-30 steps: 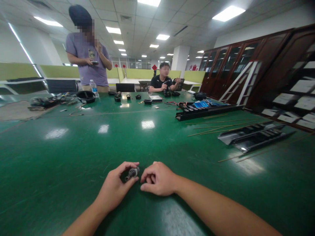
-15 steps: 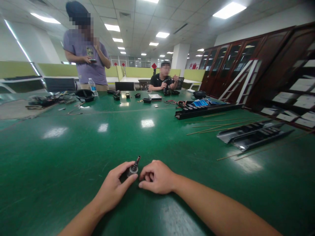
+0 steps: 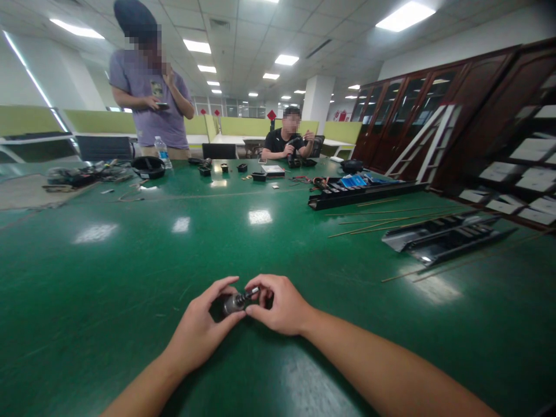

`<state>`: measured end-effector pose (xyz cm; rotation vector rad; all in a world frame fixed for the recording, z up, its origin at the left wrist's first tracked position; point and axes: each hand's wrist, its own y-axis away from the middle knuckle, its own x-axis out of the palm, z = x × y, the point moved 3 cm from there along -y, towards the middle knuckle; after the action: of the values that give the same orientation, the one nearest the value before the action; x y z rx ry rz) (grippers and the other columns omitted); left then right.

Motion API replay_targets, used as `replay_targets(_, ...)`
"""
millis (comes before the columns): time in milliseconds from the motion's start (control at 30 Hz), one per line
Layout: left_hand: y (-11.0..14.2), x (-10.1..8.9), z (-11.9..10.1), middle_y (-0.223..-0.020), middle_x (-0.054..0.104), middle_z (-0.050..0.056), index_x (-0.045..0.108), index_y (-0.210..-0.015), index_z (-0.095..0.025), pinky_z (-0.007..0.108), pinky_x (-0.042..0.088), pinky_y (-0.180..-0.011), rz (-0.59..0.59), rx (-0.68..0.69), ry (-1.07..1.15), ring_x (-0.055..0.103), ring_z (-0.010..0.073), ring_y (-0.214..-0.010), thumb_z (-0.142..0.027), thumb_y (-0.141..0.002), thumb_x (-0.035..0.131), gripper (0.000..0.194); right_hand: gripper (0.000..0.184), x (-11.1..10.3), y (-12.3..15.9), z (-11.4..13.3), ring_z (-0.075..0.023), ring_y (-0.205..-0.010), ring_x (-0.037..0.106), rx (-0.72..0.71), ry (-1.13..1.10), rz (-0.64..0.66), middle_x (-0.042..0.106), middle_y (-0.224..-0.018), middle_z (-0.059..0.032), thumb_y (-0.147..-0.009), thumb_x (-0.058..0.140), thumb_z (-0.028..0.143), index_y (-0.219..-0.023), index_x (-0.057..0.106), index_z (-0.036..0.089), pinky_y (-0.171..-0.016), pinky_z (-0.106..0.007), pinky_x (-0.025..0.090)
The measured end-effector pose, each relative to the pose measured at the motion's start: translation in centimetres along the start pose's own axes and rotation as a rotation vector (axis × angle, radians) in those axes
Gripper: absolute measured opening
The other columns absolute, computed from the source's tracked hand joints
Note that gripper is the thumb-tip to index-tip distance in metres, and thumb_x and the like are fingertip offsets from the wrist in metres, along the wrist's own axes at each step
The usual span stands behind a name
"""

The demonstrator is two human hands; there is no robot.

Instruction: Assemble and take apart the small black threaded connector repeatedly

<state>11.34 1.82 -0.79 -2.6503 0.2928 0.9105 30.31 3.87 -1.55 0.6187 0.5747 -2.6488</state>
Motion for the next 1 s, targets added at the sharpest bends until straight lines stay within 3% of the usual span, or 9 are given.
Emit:
replay_targets(233, -0.09, -0.06, 0.0, -0.102, 0.066, 0.002, 0.06, -0.103, -0.024, 0.032, 0.047, -0.088, -0.02, 0.0, -0.029, 0.062, 0.0201, -0.098, -0.033, -0.082, 0.069, 0.024, 0.031, 0.01, 0.1, 0.04, -0.0128, -0.062, 0.06, -0.015, 0.029, 0.031, 0.067, -0.079, -0.0003, -0.072, 0.072, 0.022, -0.102, 0.067, 0.02, -0.065, -0.024, 0.047)
replay_targets(400, -0.12, -0.05, -0.3, -0.101, 0.067, 0.001, 0.061, -0.102, -0.023, 0.032, 0.046, -0.087, -0.01, -0.009, -0.024, 0.062, 0.0201, -0.097, -0.034, -0.082, 0.069, 0.024, 0.036, -0.12, 0.1, 0.4, -0.0126, -0.06, 0.058, -0.037, 0.001, -0.006, 0.066, -0.078, 0.0002, -0.071, 0.072, 0.02, -0.106, 0.065, 0.02, -0.062, -0.023, 0.046)
replay_targets(733, -0.12, -0.08, -0.8, -0.108, 0.067, 0.001, 0.062, -0.111, -0.026, 0.031, 0.045, -0.091, 0.088, -0.009, 0.011, 0.062, 0.0196, -0.101, -0.041, -0.09, 0.06, 0.026, 0.023, -0.29, 0.19, 0.88, -0.0142, -0.067, 0.06, -0.121, 0.03, -0.041, 0.068, -0.081, -0.0015, -0.073, 0.068, 0.018, -0.096, 0.069, 0.019, -0.063, -0.024, 0.046)
replay_targets(1000, -0.14, 0.11, -0.63, -0.109, 0.067, 0.0, 0.06, -0.114, -0.027, 0.03, 0.045, -0.092, 0.109, -0.012, 0.023, 0.061, 0.0187, -0.102, -0.041, -0.091, 0.059, 0.027, 0.024, -0.37, 0.2, 0.97, -0.0144, -0.069, 0.061, -0.117, 0.026, -0.056, 0.068, -0.081, -0.0013, -0.073, 0.069, 0.017, -0.097, 0.069, 0.018, -0.065, -0.024, 0.047)
